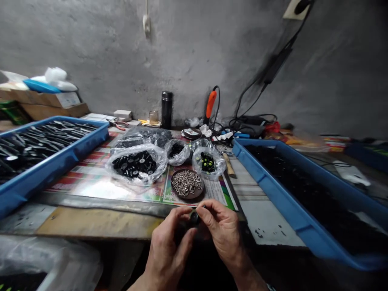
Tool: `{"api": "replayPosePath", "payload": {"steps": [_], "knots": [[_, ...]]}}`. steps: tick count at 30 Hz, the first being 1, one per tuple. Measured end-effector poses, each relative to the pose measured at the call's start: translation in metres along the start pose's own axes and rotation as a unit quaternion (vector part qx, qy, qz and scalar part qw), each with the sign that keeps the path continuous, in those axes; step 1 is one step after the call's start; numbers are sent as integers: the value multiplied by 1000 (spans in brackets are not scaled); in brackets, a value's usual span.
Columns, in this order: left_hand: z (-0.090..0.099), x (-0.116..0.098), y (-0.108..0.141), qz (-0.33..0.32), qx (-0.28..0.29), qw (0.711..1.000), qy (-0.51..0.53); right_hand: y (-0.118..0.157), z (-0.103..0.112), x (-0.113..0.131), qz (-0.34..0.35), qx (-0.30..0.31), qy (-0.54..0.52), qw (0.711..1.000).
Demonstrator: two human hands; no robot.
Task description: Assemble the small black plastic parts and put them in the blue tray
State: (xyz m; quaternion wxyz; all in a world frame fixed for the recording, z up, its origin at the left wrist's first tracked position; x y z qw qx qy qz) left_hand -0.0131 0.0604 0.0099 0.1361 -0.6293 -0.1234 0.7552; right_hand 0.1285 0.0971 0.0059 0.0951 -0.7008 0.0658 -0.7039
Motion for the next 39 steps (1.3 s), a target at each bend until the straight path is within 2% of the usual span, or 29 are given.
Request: {"api": "replayPosePath", "payload": {"steps": [2,5,7,10,11,12,13,14,15,16,21,25,31,35,39], "knots": [[0,-10,-2,-77,-2,996,-46,-1,4,9,37,-30,31,998],[-3,-10,-4,-103,7,994,-39,-2,8,15,65,-50,51,995],[-4,0,-6,-54,9,999,1,-6,8,13,51,-27,64,996],[-5,21,-9,72,1,994,83,-18,8,8,5,69,103,992],[-6,26,-10,109,3,988,109,-25,11,9,5,96,132,987],[-8,30,-10,136,8,982,134,-35,20,14,22,97,177,979],[-11,33,-11,155,14,975,158,-47,28,21,59,92,242,964],[-12,35,-11,171,20,968,180,-59,37,29,101,76,326,937],[-13,38,-12,186,22,962,199,-73,44,35,133,57,420,896],[-14,41,-11,199,22,956,216,-87,51,34,136,50,455,879],[-16,51,-7,233,36,937,258,-148,65,11,117,52,552,824],[-14,60,-6,252,48,927,273,-170,65,-11,109,54,595,794],[-10,71,-6,278,40,914,292,-177,67,-25,112,42,612,782],[-10,68,-7,277,35,912,302,-180,66,-24,111,44,617,778],[-7,61,-9,287,16,905,313,-179,63,-11,109,47,591,798]]}}
Point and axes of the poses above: each hand's wrist, its own y-axis away from the middle knuckle, its own z-axis out of the back of the hand, x = y × z, the point moved 10 cm from there along -y, towards the middle knuckle, and after that the axes turned 1 degree about y, right-handed, at the moved point
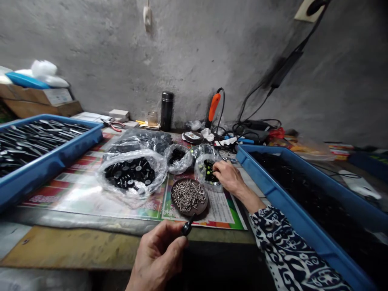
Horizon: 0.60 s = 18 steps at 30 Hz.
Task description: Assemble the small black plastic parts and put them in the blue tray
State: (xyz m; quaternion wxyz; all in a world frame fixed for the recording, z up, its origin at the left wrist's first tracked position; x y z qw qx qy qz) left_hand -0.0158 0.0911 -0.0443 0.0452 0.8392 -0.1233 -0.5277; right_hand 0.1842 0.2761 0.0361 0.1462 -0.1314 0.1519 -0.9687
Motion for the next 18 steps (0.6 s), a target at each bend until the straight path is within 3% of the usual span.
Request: {"api": "replayPosePath", "payload": {"steps": [3,7,9,11,14,18], "knots": [[-2,-3,3,8,-5,1000,29,14,13,13,3,-1,-57,998],[-5,-2,8,16,3,998,61,58,31,46,26,1,-180,983],[-6,1,10,24,2,997,68,87,39,62,26,-5,-343,939],[-8,5,12,34,1,997,73,113,37,75,4,6,-431,902],[-12,5,15,33,3,997,76,142,28,91,-26,23,-500,865],[-20,4,18,22,18,997,74,158,26,105,-35,11,-555,831]]}}
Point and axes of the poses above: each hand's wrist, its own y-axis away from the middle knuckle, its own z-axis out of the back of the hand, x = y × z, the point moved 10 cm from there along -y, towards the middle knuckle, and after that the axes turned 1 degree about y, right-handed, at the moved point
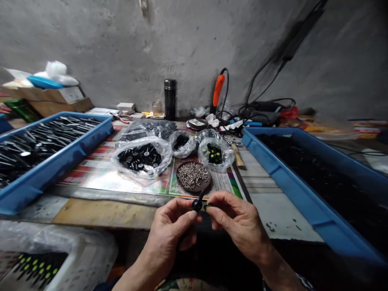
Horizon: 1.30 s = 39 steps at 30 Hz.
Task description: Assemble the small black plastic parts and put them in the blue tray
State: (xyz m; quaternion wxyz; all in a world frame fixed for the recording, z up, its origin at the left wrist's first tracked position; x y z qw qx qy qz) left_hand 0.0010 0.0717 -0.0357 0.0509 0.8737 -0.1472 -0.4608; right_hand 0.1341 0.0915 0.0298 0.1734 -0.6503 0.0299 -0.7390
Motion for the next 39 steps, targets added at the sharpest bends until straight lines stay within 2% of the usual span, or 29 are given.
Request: {"api": "replayPosePath", "payload": {"steps": [8,22,31,36,39], "knots": [[-8,4,7,0,2,1000,-16,11,-7,11,35,-7,-19,999],[-13,6,8,1,9,1000,-27,13,-7,2,12,-25,-84,996],[-12,11,7,5,20,1000,-2,15,-11,-8,-26,-23,-143,989],[-16,8,7,6,46,999,-2,12,-19,-23,-81,13,-239,967],[-16,4,8,7,48,998,-26,11,-21,-25,-94,26,-246,964]]}}
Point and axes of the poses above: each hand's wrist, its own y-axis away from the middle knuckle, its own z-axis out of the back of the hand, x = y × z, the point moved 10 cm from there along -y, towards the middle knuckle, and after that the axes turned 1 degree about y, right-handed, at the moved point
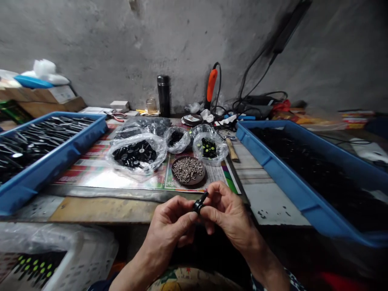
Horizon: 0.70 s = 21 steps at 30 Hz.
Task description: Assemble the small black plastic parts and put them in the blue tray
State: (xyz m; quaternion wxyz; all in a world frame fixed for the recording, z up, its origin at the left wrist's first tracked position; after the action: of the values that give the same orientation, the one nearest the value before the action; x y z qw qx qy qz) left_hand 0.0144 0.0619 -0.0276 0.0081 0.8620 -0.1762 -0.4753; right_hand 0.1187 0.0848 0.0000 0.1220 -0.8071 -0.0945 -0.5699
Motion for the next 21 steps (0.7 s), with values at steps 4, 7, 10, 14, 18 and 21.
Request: {"api": "replayPosePath", "payload": {"steps": [4,7,10,14,18,21], "knots": [[3,-9,0,-17,-8,998,-52,1,6,10,18,-29,90,995],[0,-20,1,-54,3,993,-108,1,5,20,36,-14,132,991],[-4,-30,3,-91,5,982,-164,0,5,32,70,-3,195,978],[-5,-40,8,-135,-12,963,-231,3,4,50,140,-1,319,937],[-6,-45,11,-178,-26,940,-289,9,-4,65,220,5,423,879],[-4,-43,11,-181,-36,945,-271,14,-10,73,271,3,460,846]]}}
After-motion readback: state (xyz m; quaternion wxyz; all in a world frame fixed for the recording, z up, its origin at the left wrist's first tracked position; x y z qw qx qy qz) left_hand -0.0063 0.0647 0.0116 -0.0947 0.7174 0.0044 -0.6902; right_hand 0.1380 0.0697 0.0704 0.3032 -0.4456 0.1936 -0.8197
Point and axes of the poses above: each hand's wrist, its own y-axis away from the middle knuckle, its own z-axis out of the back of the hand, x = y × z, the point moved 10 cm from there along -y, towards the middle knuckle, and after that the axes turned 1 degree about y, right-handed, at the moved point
